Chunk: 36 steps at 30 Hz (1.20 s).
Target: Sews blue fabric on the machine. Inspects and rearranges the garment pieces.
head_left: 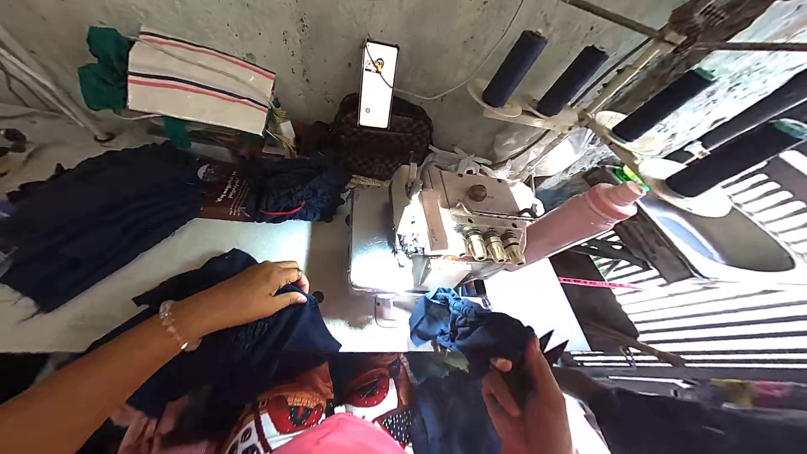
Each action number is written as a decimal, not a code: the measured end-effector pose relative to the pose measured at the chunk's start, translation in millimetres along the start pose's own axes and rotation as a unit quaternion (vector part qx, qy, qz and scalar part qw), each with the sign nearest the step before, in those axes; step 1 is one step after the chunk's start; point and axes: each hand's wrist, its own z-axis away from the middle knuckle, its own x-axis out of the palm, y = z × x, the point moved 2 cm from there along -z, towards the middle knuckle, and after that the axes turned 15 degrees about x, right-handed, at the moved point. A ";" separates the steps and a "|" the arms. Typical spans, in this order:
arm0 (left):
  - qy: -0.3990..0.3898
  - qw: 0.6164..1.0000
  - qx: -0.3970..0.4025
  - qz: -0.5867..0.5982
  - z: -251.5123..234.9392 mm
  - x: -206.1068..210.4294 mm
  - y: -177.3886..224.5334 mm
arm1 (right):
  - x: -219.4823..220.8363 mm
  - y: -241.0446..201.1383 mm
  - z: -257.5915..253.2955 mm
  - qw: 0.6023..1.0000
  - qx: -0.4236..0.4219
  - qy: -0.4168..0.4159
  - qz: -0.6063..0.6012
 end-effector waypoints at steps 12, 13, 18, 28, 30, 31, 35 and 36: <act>0.144 0.964 0.221 -0.018 -33.0 0.9 115.6 | 43.5 2.3 -2.3 0.950 -0.233 -0.040 0.204; 0.145 0.961 0.234 0.002 -38.7 1.3 123.3 | 50.9 6.5 -5.1 0.934 -0.240 -0.072 0.257; 0.212 0.951 0.222 0.041 -60.9 -3.5 125.9 | 68.5 14.1 -16.0 0.909 -0.144 -0.165 0.354; 0.239 0.949 0.182 0.100 -69.1 8.0 111.7 | 64.0 6.9 -6.2 0.857 -0.220 -0.175 0.431; 0.215 0.945 0.200 0.146 -63.9 11.0 105.8 | 73.6 6.8 -3.1 0.803 -0.286 -0.149 0.500; 0.199 0.939 0.213 0.182 -59.4 11.1 102.0 | 81.6 6.2 -0.6 0.779 -0.303 -0.150 0.528; 0.202 0.912 0.164 0.319 -12.9 6.0 90.8 | 128.4 18.8 8.0 0.703 -0.321 -0.204 0.600; 0.216 0.910 0.126 0.329 6.0 3.6 90.7 | 141.9 27.6 9.0 0.689 -0.311 -0.220 0.617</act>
